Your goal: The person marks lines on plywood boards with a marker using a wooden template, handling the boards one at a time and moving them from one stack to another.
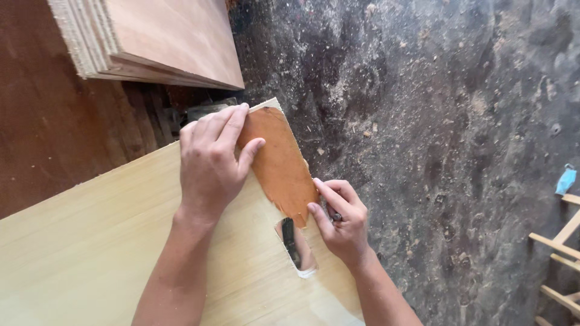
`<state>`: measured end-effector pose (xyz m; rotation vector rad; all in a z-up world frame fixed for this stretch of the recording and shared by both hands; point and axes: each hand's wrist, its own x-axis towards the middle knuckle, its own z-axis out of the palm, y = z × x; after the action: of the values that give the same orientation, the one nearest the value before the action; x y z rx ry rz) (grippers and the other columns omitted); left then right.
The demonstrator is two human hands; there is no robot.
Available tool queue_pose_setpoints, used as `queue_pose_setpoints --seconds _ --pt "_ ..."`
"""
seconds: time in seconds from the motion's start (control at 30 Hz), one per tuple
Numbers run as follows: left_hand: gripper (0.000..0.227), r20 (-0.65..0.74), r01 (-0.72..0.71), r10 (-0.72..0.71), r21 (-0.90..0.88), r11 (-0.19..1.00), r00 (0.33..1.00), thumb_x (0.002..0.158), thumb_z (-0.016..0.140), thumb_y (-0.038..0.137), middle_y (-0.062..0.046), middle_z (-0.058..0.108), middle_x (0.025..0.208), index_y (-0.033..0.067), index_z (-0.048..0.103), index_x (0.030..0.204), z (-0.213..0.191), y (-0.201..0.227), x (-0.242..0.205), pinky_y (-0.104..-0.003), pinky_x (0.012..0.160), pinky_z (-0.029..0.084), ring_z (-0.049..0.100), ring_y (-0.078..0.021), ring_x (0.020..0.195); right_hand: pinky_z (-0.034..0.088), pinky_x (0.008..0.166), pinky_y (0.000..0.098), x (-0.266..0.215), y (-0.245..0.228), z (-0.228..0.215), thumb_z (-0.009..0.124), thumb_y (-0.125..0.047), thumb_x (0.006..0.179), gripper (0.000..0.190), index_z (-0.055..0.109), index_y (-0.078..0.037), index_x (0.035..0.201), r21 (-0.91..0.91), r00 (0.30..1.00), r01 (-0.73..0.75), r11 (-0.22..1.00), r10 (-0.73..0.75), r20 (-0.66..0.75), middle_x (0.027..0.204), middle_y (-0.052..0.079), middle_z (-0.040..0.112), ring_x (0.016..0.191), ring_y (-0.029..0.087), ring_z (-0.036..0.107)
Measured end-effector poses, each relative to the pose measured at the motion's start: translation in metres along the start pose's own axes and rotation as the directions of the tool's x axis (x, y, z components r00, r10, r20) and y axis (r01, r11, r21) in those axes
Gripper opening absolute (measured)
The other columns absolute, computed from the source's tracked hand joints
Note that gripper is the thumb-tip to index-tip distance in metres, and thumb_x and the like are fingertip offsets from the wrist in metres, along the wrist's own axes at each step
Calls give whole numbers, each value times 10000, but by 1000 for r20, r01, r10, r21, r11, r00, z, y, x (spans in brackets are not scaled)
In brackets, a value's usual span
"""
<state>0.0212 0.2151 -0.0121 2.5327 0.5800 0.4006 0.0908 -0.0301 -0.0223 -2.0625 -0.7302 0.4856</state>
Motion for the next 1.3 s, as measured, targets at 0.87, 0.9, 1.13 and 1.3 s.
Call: queue_pose_setpoints --seconds 0.87,0.9,1.13,1.3 --pt "450 53 153 -153 17 988 987 955 832 220 -75 712 1295 55 697 1351 8 13 8 -395 1091 427 652 -242 1195 517 667 238 5 34 -11 814 46 812 411 712 20 1209 249 990 76 965 -102 93 1071 91 631 782 115 627" --pt "450 53 153 -154 17 988 987 949 836 217 -74 714 1292 55 700 1347 8 13 8 -394 1094 428 652 -242 1195 517 667 239 5 35 -11 811 50 815 408 710 22 1209 257 990 80 963 -107 93 1074 93 630 782 116 625" --pt "451 67 172 -173 15 985 983 946 839 212 -78 707 1314 56 702 1346 8 14 8 -392 1111 431 646 -253 1217 524 672 241 4 36 -13 808 56 822 407 700 31 1214 264 987 84 961 -116 107 1091 97 625 789 121 627" --pt "458 68 175 -176 19 984 982 951 846 204 -81 704 1325 56 700 1359 8 15 7 -364 1073 431 639 -247 1181 519 652 244 5 36 -13 817 49 817 402 705 28 1203 234 986 100 967 -127 106 1096 95 628 782 116 626"
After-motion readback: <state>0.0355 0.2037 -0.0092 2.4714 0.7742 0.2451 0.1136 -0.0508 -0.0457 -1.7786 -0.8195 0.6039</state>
